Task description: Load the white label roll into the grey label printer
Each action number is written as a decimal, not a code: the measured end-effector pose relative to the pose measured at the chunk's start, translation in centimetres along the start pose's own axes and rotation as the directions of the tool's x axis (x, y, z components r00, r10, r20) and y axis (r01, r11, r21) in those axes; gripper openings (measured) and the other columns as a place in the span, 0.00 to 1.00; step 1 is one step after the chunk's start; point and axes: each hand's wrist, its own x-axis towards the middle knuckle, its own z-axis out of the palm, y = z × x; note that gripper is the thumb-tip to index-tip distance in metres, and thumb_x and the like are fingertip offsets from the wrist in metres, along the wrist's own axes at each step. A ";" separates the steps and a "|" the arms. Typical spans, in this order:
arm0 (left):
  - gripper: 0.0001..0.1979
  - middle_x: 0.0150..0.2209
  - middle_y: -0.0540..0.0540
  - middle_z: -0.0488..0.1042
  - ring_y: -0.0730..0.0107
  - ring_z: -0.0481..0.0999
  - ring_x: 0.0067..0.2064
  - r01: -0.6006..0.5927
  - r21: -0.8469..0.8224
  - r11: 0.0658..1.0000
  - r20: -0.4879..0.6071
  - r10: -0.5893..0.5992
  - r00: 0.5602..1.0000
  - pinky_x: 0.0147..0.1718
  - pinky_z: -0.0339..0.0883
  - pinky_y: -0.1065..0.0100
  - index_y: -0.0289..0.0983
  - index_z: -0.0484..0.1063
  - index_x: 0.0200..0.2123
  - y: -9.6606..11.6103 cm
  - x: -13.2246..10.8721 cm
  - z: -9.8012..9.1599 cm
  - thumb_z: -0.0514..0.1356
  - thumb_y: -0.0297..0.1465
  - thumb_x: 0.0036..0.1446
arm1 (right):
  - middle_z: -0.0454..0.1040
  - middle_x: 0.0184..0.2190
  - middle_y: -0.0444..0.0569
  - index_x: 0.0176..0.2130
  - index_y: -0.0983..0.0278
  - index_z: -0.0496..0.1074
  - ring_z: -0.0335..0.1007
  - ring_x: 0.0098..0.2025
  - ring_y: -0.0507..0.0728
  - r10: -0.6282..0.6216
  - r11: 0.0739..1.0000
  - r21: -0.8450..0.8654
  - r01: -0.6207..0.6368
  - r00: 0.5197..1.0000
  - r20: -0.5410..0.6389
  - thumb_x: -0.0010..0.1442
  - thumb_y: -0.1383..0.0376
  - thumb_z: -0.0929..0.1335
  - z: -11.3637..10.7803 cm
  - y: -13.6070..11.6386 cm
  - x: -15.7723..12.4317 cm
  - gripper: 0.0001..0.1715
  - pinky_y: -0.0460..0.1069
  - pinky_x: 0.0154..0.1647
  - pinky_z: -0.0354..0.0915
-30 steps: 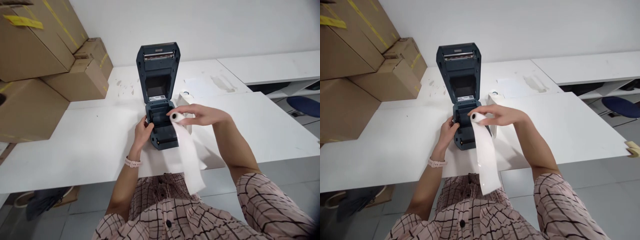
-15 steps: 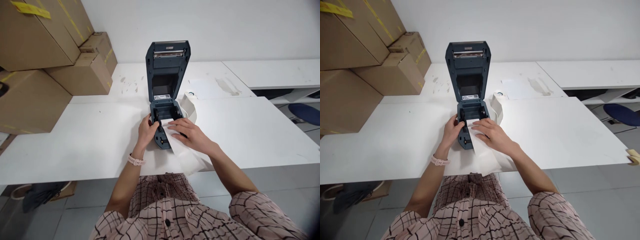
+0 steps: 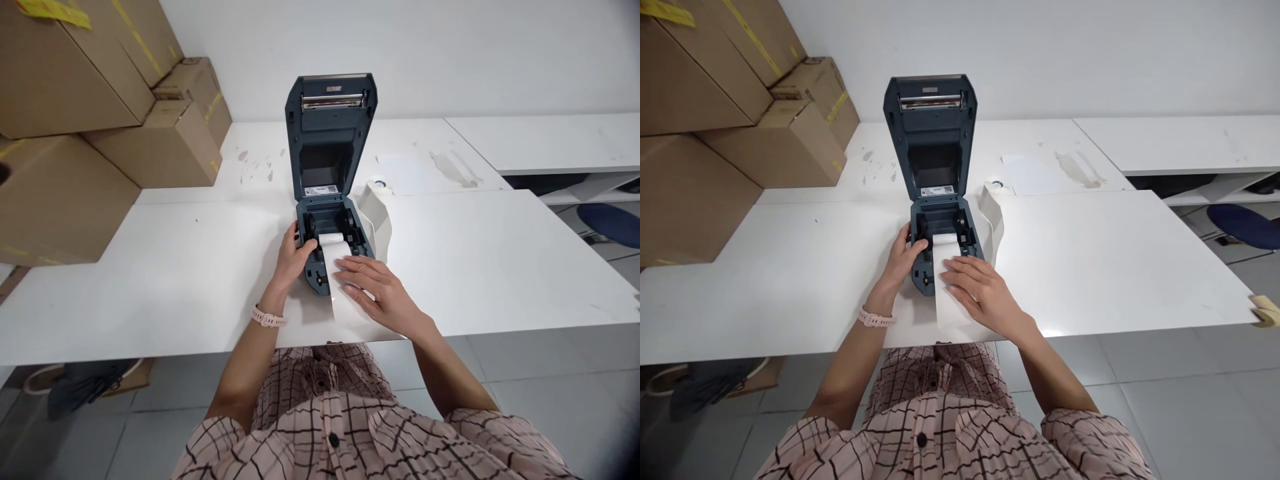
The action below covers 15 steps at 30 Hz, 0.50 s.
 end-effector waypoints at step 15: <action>0.32 0.64 0.41 0.70 0.52 0.70 0.63 -0.013 -0.033 0.999 0.022 0.013 1.000 0.63 0.65 0.53 0.41 0.64 0.65 -0.2 0.1 0.0 0.64 0.37 0.58 | 0.67 0.69 0.53 0.62 0.60 0.70 0.60 0.72 0.63 0.022 0.999 -0.041 -0.015 0.986 0.165 0.73 0.57 0.65 -0.4 -0.1 0.3 0.22 0.67 0.71 0.62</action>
